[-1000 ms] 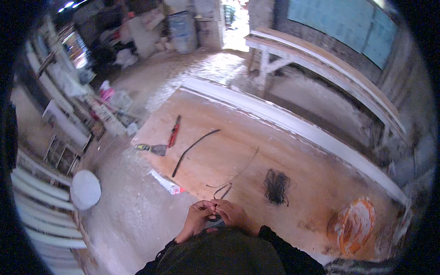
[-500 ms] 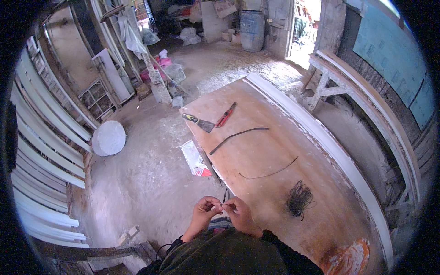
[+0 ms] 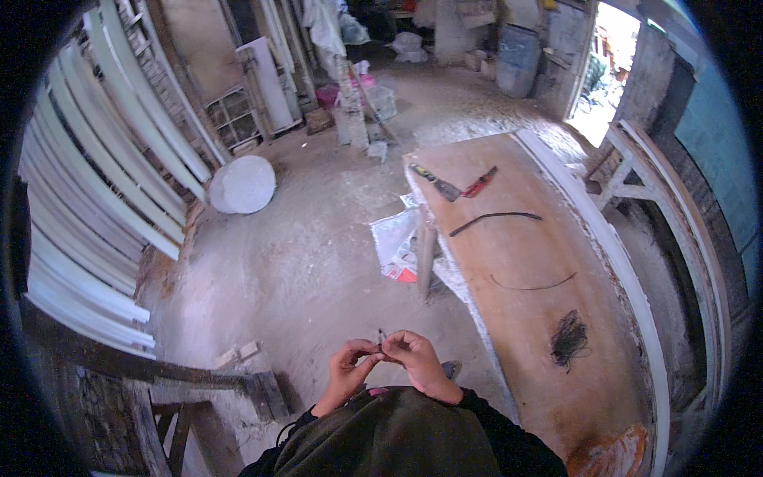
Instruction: The person handles thin black cables on a wooden workbench, repeatedly picking them up, straightening them, and placing them back down. The person also briefly walks away from the bench and returns while continuing to manipulate the cables.
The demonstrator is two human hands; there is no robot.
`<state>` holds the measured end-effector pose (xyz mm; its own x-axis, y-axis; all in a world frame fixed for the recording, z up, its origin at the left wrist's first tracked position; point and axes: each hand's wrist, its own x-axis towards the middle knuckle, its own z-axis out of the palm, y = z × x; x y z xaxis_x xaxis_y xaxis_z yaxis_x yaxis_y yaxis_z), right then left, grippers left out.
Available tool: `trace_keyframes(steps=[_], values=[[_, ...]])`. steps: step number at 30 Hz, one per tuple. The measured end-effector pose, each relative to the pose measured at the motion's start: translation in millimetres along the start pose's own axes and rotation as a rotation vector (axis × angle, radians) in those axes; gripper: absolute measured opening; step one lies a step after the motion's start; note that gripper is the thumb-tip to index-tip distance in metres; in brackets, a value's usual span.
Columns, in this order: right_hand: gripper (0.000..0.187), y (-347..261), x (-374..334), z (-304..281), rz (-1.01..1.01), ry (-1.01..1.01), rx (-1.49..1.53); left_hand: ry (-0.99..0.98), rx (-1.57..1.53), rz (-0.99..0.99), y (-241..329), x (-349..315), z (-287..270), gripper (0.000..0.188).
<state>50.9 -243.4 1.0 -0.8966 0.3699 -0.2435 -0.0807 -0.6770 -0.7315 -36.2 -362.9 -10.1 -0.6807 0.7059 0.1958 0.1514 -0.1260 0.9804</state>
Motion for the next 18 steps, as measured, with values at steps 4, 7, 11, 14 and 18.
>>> trace_keyframes(steps=[4,7,11,14,18], values=[[0.011,34,-3,39,-0.217,-0.004,-0.607,0.142,-0.098,-0.078,6,-34,-42,0.036],[0.012,53,-10,69,-0.223,-0.087,-0.641,0.208,-0.196,-0.112,13,-59,-72,0.045],[0.012,94,-13,92,-0.132,-0.164,-0.594,0.253,0.039,-0.089,20,-95,-107,0.048],[0.011,116,-15,114,-0.185,-0.23,-0.685,0.279,0.241,0.052,18,-123,-132,0.044],[0.01,126,-23,162,-0.387,-0.354,-0.997,0.47,0.333,0.064,29,-154,-150,0.039]])
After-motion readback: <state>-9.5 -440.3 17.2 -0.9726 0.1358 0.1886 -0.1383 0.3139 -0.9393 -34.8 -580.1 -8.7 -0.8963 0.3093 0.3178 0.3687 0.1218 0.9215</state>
